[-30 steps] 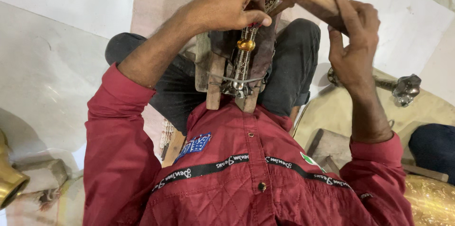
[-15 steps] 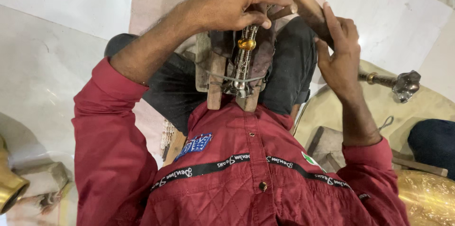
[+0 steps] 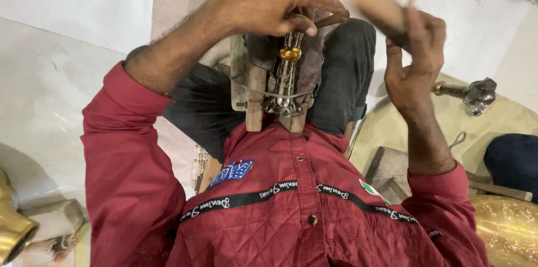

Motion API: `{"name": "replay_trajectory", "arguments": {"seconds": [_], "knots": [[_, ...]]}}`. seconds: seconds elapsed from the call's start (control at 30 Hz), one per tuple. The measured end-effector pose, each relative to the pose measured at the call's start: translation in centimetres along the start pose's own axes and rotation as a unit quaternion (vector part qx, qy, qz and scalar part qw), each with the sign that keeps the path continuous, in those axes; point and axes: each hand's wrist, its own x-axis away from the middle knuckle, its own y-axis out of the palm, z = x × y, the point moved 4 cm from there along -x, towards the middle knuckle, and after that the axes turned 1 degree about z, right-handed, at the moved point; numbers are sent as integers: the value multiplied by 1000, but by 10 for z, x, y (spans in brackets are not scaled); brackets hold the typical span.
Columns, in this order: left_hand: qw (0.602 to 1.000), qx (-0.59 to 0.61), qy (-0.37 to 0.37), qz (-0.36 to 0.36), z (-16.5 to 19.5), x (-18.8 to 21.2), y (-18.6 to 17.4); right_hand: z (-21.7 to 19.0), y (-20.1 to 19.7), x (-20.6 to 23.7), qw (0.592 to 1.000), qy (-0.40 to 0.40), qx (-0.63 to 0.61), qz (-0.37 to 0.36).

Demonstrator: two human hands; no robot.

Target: The person sits on the floor with an ornate metal vase clamped in a wooden vise on their lap. They strike the vase's surface with a wooden mallet and use a small punch tool against it, repositioning the vessel and rotating it to work different areas of the decorated surface.

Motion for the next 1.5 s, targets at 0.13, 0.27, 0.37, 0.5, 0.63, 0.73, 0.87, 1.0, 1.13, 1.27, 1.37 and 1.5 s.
{"name": "replay_trajectory", "arguments": {"seconds": [0.13,0.27,0.37,0.5,0.63,0.73,0.87,1.0,1.13,1.27,1.37,1.5], "knots": [[999,-4,16,34,-1,5,-1,-1,-2,-4,999,-9,37,-14],[999,-7,6,45,-4,10,0,-1,-5,-10,965,60,-251,38],[998,-16,19,64,-5,13,0,-8,-9,-15,997,35,-61,-28],[988,-11,92,120,-1,24,-1,-17,-11,-19,989,-6,125,-81],[983,77,-17,165,-12,37,7,-13,-3,-24,985,10,100,-142],[974,112,-8,199,-16,44,18,-7,-2,-31,985,45,62,-153],[959,137,19,247,-22,52,28,-12,-10,-50,968,-31,167,-182],[957,138,-30,254,-31,59,35,-28,-27,-69,976,-71,145,-148],[952,143,-33,268,-35,58,40,-41,-38,-89,948,-119,249,-159],[954,103,-57,276,-38,59,42,-43,-48,-107,986,25,-68,-152],[953,100,-82,273,-40,60,41,-48,-52,-114,978,34,-20,-203],[955,100,-74,269,-39,58,40,-64,-54,-120,962,-135,156,-180]]}}
